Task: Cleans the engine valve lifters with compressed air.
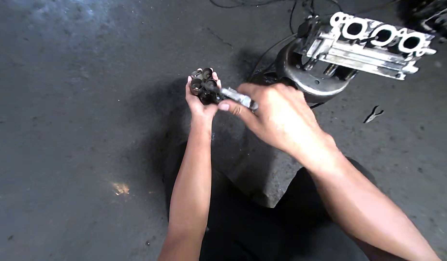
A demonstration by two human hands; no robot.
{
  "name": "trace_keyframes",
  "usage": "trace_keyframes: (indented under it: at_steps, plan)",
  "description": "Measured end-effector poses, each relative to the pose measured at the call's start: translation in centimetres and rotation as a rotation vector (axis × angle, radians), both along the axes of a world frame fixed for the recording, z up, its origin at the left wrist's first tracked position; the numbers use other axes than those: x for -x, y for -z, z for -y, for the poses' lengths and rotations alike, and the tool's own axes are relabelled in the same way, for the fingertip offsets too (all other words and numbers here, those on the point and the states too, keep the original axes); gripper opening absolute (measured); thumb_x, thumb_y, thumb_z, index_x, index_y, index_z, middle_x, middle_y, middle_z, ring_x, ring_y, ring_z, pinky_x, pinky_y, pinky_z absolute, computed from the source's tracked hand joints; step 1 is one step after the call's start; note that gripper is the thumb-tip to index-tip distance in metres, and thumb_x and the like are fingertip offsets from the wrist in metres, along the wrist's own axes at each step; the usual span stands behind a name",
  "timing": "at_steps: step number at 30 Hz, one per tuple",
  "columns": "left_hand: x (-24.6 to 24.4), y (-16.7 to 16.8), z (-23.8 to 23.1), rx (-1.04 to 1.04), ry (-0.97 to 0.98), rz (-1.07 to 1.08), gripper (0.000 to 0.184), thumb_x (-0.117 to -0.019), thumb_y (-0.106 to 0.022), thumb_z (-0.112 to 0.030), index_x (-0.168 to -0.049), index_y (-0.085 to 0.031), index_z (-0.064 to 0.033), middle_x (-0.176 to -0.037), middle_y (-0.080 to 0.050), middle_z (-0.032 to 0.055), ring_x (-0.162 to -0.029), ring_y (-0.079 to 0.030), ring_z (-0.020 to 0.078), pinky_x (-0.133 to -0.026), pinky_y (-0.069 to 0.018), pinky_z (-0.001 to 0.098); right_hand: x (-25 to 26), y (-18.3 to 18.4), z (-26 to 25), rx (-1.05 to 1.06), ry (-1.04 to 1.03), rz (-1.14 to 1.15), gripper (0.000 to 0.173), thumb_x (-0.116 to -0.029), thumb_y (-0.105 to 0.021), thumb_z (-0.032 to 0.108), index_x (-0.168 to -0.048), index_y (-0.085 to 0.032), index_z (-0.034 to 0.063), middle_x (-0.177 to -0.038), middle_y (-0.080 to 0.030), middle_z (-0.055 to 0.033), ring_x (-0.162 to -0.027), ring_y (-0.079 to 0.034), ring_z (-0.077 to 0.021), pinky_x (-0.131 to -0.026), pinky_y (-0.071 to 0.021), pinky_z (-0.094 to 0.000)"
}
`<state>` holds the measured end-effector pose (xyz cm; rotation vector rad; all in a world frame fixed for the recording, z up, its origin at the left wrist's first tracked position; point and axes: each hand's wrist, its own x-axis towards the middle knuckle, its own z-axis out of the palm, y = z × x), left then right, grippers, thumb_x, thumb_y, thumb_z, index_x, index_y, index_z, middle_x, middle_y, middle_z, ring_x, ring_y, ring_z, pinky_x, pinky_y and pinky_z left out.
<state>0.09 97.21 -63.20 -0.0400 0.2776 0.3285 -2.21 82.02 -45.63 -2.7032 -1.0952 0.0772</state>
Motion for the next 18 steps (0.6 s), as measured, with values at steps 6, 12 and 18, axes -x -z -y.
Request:
trace_keyframes:
  at_steps: [6,12,18]
  plan:
    - [-0.5,1.5,-0.1,-0.033,0.061,0.088,0.057,-0.1025,-0.031,-0.06,-0.119,-0.06,-0.0134,-0.11,-0.068,0.0127,-0.094,-0.069,0.0256,-0.078,-0.0598,0.0412,-4.5,0.0,1.9,-0.1,0.046,-0.207,0.056,-0.0969,-0.042,0.073,-0.087,-0.067,0.0227,-0.063,-0.055,0.0045,-0.056,-0.057,-0.0146,-0.051,-0.0443,-0.0424]
    - [-0.6,2.0,-0.6,-0.055,0.062,0.221,0.057,-0.1046,-0.026,-0.055,-0.125,-0.055,-0.0104,-0.128,-0.061,0.0178,-0.103,-0.067,0.0307,-0.084,-0.0592,0.0412,-3.8,1.4,6.0,-0.32,0.116,-0.335,0.044,-0.101,-0.053,0.057,-0.091,-0.07,0.0181,-0.062,-0.059,0.0044,-0.05,-0.056,-0.0104,-0.045,-0.0482,-0.035]
    - [-1.3,2.4,-0.1,-0.06,0.084,0.211,0.064,-0.1032,-0.019,-0.06,-0.127,-0.053,-0.0122,-0.136,-0.056,0.015,-0.11,-0.064,0.028,-0.09,-0.0576,0.0393,-5.1,3.4,9.7,-0.391,0.013,-0.479,0.04,-0.1028,-0.056,0.048,-0.091,-0.071,0.0128,-0.064,-0.062,0.0036,-0.056,-0.059,-0.0088,-0.052,-0.0534,-0.032]
